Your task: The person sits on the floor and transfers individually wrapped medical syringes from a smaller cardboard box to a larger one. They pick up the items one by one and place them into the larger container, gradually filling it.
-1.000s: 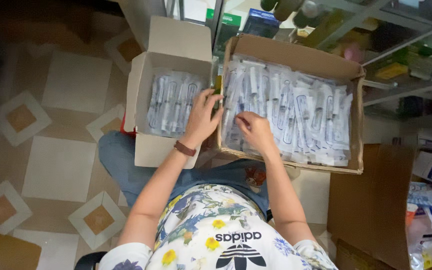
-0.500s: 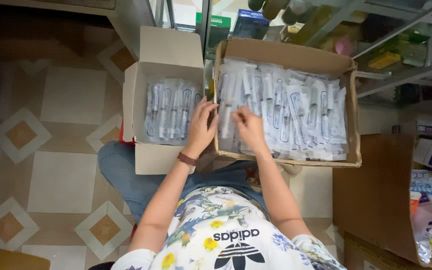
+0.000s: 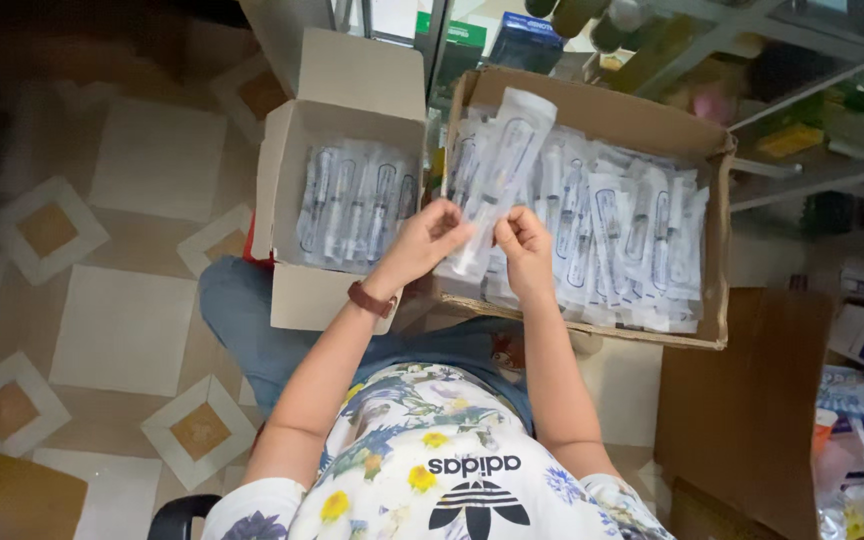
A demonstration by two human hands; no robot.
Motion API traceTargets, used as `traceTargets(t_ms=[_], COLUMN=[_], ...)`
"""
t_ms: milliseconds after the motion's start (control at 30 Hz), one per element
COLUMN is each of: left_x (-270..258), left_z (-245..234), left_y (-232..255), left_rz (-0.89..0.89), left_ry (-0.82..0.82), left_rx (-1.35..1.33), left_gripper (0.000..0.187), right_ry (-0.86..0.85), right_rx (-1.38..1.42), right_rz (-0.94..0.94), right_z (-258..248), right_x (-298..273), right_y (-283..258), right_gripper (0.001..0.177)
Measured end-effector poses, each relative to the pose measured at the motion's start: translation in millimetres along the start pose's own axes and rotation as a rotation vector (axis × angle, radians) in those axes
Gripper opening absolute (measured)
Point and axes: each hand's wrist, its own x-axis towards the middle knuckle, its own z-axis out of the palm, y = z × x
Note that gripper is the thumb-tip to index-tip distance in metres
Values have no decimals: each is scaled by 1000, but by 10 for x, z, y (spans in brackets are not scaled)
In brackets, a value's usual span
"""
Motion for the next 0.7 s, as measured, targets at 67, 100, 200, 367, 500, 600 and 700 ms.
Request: traceTargets(t_ms=[67, 100, 200, 367, 500, 600, 700], left_x=[4, 6, -31, -135, -221, -178, -164], left_z=[-12, 2, 32, -128, -524, -922, -1251], left_y=[-36, -21, 69, 222, 389, 338, 194], left_rz=[14, 20, -37, 63, 88, 294, 217], left_ry=[-70, -93, -145, -100, 23, 298, 449], left_rx=[-47, -58, -198, -293, -236, 314, 581], left_gripper=[29, 28, 23, 26, 24, 29, 11], right_ry=[-5, 2, 10, 34, 30, 12, -1], right_rx=[-60, -67, -88, -31, -82, -188, -217], right_rz=[13, 17, 7, -121, -96, -81, -67], right_z=[-1, -6, 11, 171, 274, 307, 311], right_x=[-21, -29, -32, -30, -72, -90, -96], right_y=[19, 14, -49, -298, -420, -445, -455], right_gripper=[10, 9, 7, 10, 13, 13, 14])
